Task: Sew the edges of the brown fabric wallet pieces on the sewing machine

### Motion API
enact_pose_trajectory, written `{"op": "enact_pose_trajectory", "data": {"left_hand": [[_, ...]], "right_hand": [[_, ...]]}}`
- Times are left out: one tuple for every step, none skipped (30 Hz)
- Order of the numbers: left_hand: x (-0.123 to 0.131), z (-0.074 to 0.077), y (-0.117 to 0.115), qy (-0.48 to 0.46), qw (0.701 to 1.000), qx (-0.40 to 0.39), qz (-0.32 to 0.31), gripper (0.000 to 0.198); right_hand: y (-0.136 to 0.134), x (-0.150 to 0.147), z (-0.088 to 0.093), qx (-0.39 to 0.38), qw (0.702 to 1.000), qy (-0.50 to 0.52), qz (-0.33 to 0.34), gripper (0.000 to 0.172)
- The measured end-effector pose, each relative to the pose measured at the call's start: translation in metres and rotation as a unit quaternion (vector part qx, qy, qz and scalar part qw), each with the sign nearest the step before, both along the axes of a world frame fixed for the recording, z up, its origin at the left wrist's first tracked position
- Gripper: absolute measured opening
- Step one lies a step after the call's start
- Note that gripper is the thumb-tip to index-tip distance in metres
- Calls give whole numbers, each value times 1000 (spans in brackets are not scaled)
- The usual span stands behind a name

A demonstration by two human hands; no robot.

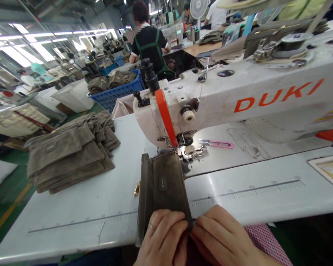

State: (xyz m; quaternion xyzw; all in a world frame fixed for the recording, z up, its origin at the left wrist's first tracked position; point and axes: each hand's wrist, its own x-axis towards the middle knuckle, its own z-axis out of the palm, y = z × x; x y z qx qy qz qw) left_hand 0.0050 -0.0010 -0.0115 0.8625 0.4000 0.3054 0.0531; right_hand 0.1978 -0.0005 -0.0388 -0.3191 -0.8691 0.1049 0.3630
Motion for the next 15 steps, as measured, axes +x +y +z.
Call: {"op": "enact_pose_trajectory", "data": {"left_hand": [[0, 1, 0, 15, 1000, 8, -1, 18], [0, 2, 1, 30, 999, 17, -4, 17], [0, 3, 1, 40, 999, 25, -10, 18], [0, 4, 2, 44, 999, 28, -13, 18], [0, 5, 3, 43, 999, 26, -14, 18], [-1, 4, 4, 39, 999, 22, -12, 18], [-1, 3, 4, 34, 999, 21, -11, 18], [-1, 2, 4, 30, 999, 19, -10, 17], [-1, -1, 3, 25, 999, 20, -9, 17], [-1, -4, 3, 20, 1000, 21, -6, 17], [-1, -6, 2, 17, 1000, 22, -4, 17], [-2, -8, 1, 17, 1000, 21, -1, 17], [-3, -9, 0, 22, 1000, 17, 7, 17], [-5, -8, -1, 39, 999, 12, 10, 17], [-8, -5, -1, 68, 998, 14, 4, 18]], "right_hand": [[-1, 2, 1, -3, 1000, 0, 4, 20], [-1, 4, 4, -10, 1000, -3, 7, 20], [-2, 7, 6, -16, 1000, -7, 9, 20], [-3, 9, 9, -20, 1000, -12, 12, 21], [-3, 11, 12, -24, 999, -21, 14, 22], [-3, 12, 14, -24, 999, -30, 15, 22], [-2, 12, 15, -23, 999, -37, 13, 23], [-2, 12, 15, -21, 999, -40, 8, 23], [-1, 11, 13, -15, 999, -35, 3, 23], [0, 9, 10, -9, 1000, -26, -4, 23], [1, 6, 7, 1, 1000, -13, -10, 23], [2, 3, 2, 14, 1000, 0, -18, 23], [3, 0, -1, 29, 999, 12, -26, 23], [4, -2, -5, 43, 998, 26, -34, 23], [6, -4, -6, 55, 997, 41, -41, 25]]}}
